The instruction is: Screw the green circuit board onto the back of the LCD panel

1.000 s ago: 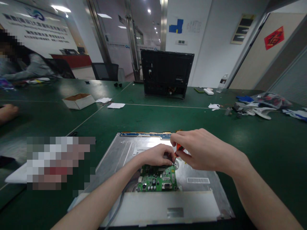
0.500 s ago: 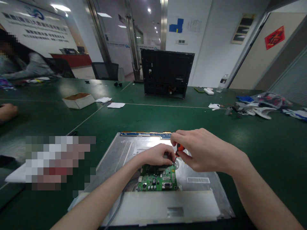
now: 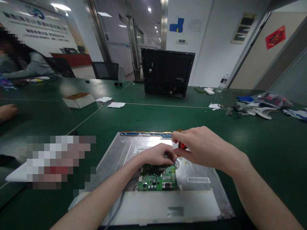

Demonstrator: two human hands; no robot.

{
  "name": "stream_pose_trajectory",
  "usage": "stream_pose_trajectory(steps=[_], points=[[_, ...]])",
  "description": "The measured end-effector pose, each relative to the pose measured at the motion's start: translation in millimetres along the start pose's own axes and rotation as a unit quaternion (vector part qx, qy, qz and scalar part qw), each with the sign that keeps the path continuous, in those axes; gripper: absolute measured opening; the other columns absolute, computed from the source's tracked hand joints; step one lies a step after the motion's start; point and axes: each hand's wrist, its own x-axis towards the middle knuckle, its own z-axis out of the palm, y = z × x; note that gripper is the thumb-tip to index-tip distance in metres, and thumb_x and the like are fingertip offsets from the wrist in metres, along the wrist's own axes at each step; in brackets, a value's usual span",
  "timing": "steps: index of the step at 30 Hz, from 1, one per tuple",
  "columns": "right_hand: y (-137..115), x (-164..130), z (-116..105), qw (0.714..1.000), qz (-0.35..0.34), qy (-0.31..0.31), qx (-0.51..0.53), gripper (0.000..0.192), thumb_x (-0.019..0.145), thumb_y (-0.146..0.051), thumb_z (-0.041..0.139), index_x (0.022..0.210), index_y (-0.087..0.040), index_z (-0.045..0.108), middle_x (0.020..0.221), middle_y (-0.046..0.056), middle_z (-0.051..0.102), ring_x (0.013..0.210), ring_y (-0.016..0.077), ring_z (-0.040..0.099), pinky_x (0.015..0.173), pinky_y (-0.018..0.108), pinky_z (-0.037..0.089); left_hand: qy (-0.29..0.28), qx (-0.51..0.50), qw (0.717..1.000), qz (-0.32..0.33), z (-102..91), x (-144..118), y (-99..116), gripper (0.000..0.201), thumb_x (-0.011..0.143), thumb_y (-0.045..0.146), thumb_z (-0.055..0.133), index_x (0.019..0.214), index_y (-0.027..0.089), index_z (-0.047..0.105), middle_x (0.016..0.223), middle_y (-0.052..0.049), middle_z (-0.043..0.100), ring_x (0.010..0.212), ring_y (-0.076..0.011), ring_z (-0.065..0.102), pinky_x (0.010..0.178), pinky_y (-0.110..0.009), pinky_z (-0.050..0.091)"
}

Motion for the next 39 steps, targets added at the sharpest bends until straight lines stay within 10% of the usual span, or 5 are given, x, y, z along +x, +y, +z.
stream_pose_trajectory(steps=[39], points=[[-0.2, -1.6, 1.0, 1.000, -0.010, 0.000, 0.015, 0.004, 0.086, -0.021, 0.051, 0.090, -0.021, 0.051, 0.085, 0.001, 0.065, 0.064, 0.0138, 0.054, 0.052, 0.027, 0.021, 0.001, 0.024, 1.000, 0.004, 1.0, 0.3, -1.7, 0.016, 0.068, 0.005, 0.066, 0.080, 0.015, 0.069, 0.078, 0.000, 0.068, 0.077, -0.0164, 0.062, 0.071, -0.024, 0.047]])
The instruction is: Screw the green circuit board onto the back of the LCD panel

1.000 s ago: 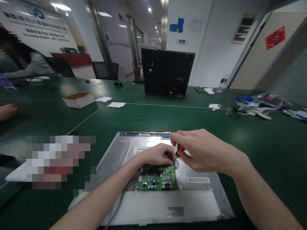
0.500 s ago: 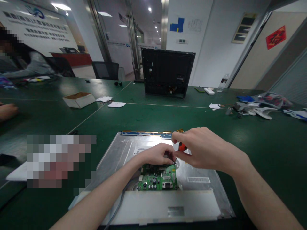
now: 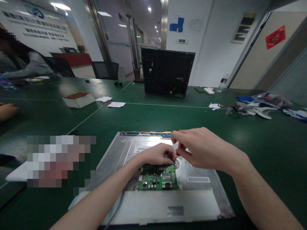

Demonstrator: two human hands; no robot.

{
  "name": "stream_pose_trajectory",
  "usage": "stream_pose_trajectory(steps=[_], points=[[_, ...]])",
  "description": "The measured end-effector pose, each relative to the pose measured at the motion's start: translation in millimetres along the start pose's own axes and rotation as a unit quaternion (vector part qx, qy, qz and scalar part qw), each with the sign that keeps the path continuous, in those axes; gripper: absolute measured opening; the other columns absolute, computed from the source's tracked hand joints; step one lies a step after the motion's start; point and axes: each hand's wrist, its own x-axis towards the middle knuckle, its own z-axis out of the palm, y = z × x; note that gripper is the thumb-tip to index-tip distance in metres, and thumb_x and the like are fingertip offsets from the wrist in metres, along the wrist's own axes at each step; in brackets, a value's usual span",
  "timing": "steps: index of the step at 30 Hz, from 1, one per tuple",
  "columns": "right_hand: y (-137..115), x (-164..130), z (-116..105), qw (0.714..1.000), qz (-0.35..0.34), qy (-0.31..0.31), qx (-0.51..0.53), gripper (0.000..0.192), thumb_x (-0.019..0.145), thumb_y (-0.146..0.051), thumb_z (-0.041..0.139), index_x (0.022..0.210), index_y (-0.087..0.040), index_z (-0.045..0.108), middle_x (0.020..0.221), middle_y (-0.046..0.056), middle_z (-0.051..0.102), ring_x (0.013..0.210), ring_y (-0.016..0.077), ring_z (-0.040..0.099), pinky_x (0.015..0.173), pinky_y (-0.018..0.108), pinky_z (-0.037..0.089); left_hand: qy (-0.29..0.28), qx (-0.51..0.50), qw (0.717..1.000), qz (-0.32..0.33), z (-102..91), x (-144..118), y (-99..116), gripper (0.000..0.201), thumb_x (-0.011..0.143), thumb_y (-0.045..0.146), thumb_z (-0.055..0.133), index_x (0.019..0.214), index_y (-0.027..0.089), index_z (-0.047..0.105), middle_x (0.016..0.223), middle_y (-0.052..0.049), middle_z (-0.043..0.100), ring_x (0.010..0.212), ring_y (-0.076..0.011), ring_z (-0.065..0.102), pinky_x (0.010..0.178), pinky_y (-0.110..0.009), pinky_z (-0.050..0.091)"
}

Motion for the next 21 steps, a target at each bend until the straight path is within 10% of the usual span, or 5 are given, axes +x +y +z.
stream_pose_trajectory(steps=[21], points=[[-2.3, -1.9, -3.7, 1.000, -0.017, -0.011, 0.010, 0.008, 0.085, -0.019, 0.048, 0.092, -0.021, 0.049, 0.087, 0.001, 0.063, 0.062, 0.0133, 0.051, 0.052, 0.028, 0.023, 0.002, 0.008, 1.000, 0.002, -0.2, -1.1, 1.5, 0.014, 0.069, 0.005, 0.067, 0.080, 0.014, 0.069, 0.078, -0.001, 0.069, 0.076, -0.0167, 0.062, 0.070, -0.024, 0.047]])
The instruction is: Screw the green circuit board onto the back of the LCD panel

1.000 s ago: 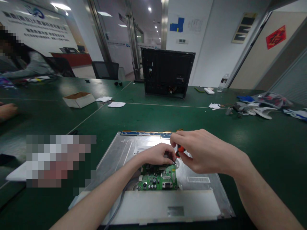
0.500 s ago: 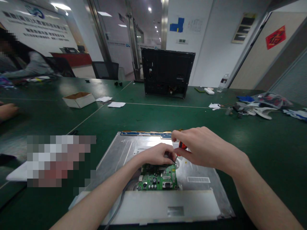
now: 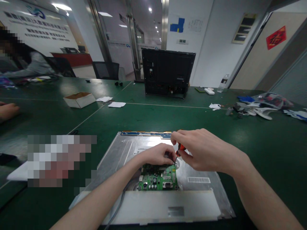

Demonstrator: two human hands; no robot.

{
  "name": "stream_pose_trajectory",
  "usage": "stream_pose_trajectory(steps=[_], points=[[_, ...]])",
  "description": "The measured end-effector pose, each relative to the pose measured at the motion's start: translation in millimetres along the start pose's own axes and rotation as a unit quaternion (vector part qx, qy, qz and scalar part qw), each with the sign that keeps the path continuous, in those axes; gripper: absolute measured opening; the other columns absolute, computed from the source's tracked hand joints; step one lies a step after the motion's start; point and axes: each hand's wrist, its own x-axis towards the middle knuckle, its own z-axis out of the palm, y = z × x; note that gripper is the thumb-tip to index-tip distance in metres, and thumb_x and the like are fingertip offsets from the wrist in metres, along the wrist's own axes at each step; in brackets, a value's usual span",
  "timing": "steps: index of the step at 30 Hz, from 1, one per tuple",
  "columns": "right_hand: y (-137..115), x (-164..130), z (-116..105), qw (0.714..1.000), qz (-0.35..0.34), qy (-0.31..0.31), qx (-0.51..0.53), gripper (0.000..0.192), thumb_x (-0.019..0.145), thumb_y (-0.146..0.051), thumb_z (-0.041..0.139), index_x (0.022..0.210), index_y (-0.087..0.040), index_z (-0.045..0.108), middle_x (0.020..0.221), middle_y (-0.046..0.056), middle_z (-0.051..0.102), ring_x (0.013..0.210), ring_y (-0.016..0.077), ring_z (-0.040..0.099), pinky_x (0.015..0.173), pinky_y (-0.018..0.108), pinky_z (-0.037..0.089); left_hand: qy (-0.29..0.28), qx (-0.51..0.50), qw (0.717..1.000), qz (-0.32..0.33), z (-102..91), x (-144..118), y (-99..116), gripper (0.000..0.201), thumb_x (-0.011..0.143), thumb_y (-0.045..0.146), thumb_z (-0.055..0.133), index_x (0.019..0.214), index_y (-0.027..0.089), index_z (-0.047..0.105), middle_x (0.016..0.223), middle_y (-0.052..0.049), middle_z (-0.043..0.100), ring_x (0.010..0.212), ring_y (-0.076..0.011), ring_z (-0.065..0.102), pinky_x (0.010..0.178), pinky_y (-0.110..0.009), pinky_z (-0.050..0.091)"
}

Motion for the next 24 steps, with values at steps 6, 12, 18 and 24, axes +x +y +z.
stream_pose_trajectory(steps=[6, 12, 18, 24], points=[[1.6, 4.0, 2.8, 0.999, 0.028, 0.008, -0.018, 0.006, 0.090, -0.025, 0.050, 0.094, -0.020, 0.050, 0.084, 0.001, 0.067, 0.066, 0.0155, 0.059, 0.052, 0.027, 0.023, -0.008, -0.016, 1.000, 0.005, -0.4, 0.6, 0.2, 0.016, 0.069, 0.004, 0.065, 0.081, 0.014, 0.069, 0.079, -0.001, 0.069, 0.075, -0.0167, 0.062, 0.069, -0.024, 0.047], [0.6, 2.2, 0.9, 1.000, 0.021, 0.000, -0.010, 0.010, 0.089, -0.029, 0.051, 0.094, -0.022, 0.050, 0.085, 0.001, 0.066, 0.068, 0.0155, 0.058, 0.053, 0.026, 0.024, -0.006, -0.006, 1.000, 0.016, -0.8, 0.2, -1.2, 0.014, 0.070, 0.005, 0.065, 0.080, 0.014, 0.068, 0.077, 0.001, 0.067, 0.075, -0.0158, 0.061, 0.071, -0.024, 0.047], [-2.1, -0.6, -1.1, 1.000, -0.006, -0.001, 0.003, 0.010, 0.082, -0.020, 0.050, 0.091, -0.021, 0.047, 0.084, 0.000, 0.060, 0.061, 0.0134, 0.049, 0.052, 0.027, 0.024, 0.000, 0.014, 1.000, 0.023, 1.2, 0.3, -4.1, 0.012, 0.073, 0.008, 0.066, 0.083, 0.013, 0.069, 0.082, -0.002, 0.069, 0.077, -0.0164, 0.062, 0.071, -0.023, 0.047], [-0.3, 1.9, 2.4, 1.000, 0.007, 0.008, -0.009, 0.007, 0.084, -0.019, 0.049, 0.092, -0.020, 0.048, 0.083, 0.001, 0.063, 0.061, 0.0134, 0.052, 0.051, 0.027, 0.022, 0.003, 0.004, 1.000, 0.012, 1.2, 0.4, -2.2, 0.015, 0.069, 0.004, 0.065, 0.080, 0.014, 0.068, 0.078, -0.001, 0.069, 0.075, -0.0159, 0.062, 0.068, -0.023, 0.047]])
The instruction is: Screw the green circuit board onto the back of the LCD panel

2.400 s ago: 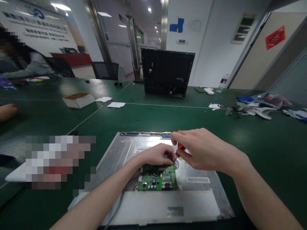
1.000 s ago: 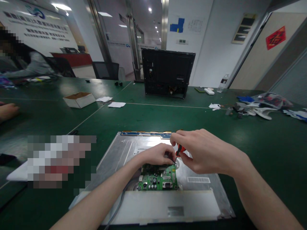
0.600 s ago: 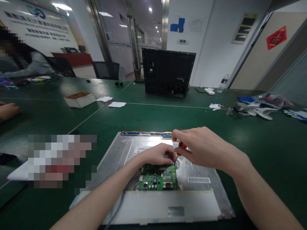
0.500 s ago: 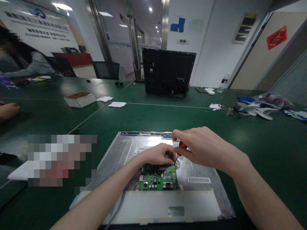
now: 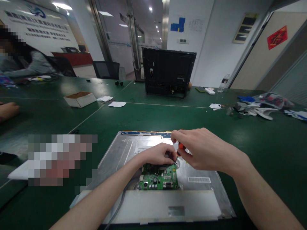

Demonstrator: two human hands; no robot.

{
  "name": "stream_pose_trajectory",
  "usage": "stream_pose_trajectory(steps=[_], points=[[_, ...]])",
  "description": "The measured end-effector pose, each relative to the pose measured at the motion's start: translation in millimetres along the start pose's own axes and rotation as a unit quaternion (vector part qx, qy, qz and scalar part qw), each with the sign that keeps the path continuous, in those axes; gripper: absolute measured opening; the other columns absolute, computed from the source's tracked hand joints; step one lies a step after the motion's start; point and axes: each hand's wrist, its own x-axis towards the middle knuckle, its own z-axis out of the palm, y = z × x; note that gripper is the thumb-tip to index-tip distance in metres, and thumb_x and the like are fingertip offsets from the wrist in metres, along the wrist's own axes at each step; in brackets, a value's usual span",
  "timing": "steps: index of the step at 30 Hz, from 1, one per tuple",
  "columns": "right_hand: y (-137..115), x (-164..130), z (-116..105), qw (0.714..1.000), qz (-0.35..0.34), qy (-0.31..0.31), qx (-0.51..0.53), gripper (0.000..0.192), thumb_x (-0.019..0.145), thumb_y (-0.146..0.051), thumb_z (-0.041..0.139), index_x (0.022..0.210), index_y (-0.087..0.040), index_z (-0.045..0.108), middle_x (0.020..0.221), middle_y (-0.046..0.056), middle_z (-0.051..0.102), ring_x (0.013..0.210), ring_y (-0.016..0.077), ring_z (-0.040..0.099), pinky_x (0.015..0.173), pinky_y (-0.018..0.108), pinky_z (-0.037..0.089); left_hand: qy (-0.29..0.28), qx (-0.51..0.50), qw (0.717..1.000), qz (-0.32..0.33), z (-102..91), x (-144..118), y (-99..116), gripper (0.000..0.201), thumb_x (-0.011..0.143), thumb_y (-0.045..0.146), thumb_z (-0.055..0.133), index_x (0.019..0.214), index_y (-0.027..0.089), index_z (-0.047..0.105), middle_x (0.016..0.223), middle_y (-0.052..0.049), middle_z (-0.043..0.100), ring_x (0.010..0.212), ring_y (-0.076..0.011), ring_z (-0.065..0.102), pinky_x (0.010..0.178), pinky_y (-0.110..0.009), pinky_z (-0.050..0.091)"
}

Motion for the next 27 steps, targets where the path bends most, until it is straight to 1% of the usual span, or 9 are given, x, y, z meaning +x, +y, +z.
stream_pose_trajectory(steps=[3, 8, 13, 17, 23, 27], points=[[1.2, 2.0, 1.8, 1.000, 0.012, 0.005, -0.005, 0.005, 0.088, -0.022, 0.049, 0.092, -0.020, 0.049, 0.081, 0.001, 0.066, 0.063, 0.0140, 0.056, 0.052, 0.026, 0.022, -0.001, -0.005, 1.000, -0.001, -0.4, 0.0, 0.0, 0.016, 0.069, 0.004, 0.065, 0.080, 0.015, 0.069, 0.079, 0.000, 0.069, 0.075, -0.0159, 0.062, 0.068, -0.023, 0.047], [1.7, 2.6, 2.3, 1.000, 0.024, 0.000, -0.014, 0.012, 0.091, -0.032, 0.051, 0.095, -0.021, 0.052, 0.076, 0.001, 0.066, 0.063, 0.0154, 0.058, 0.052, 0.026, 0.023, -0.008, -0.017, 1.000, 0.011, -1.3, 0.3, -1.0, 0.017, 0.069, 0.003, 0.065, 0.080, 0.016, 0.068, 0.081, 0.000, 0.069, 0.079, -0.0165, 0.063, 0.071, -0.024, 0.047], [0.0, -1.7, -1.2, 1.000, -0.010, -0.001, 0.010, 0.008, 0.085, -0.022, 0.051, 0.093, -0.022, 0.050, 0.087, 0.001, 0.063, 0.065, 0.0141, 0.054, 0.052, 0.027, 0.024, 0.000, 0.001, 1.000, 0.004, -0.5, 0.1, -0.1, 0.013, 0.070, 0.005, 0.067, 0.080, 0.014, 0.068, 0.079, 0.000, 0.069, 0.075, -0.0154, 0.062, 0.069, -0.022, 0.046], [-0.7, -2.2, -2.1, 1.000, -0.022, -0.005, 0.013, 0.010, 0.082, -0.018, 0.050, 0.091, -0.021, 0.048, 0.086, 0.000, 0.061, 0.061, 0.0134, 0.051, 0.052, 0.027, 0.023, 0.000, -0.001, 1.000, -0.008, 0.7, -0.9, -0.1, 0.011, 0.072, 0.008, 0.067, 0.081, 0.015, 0.068, 0.081, -0.001, 0.070, 0.076, -0.0159, 0.062, 0.069, -0.023, 0.047], [0.7, 2.0, 0.5, 1.000, 0.011, 0.001, 0.003, 0.005, 0.089, -0.023, 0.049, 0.093, -0.020, 0.048, 0.084, 0.001, 0.065, 0.064, 0.0146, 0.057, 0.052, 0.027, 0.023, -0.001, -0.016, 1.000, -0.008, -0.1, -0.2, 0.0, 0.017, 0.069, 0.004, 0.065, 0.080, 0.015, 0.069, 0.078, 0.000, 0.069, 0.076, -0.0162, 0.063, 0.069, -0.023, 0.047], [1.1, 3.0, 1.0, 1.000, 0.028, -0.002, -0.009, 0.008, 0.090, -0.028, 0.051, 0.094, -0.021, 0.050, 0.079, 0.001, 0.066, 0.066, 0.0161, 0.059, 0.052, 0.027, 0.023, -0.010, -0.030, 0.999, 0.002, -1.4, 0.7, 1.5, 0.017, 0.068, 0.002, 0.065, 0.079, 0.015, 0.069, 0.079, 0.000, 0.069, 0.077, -0.0165, 0.063, 0.071, -0.024, 0.047]])
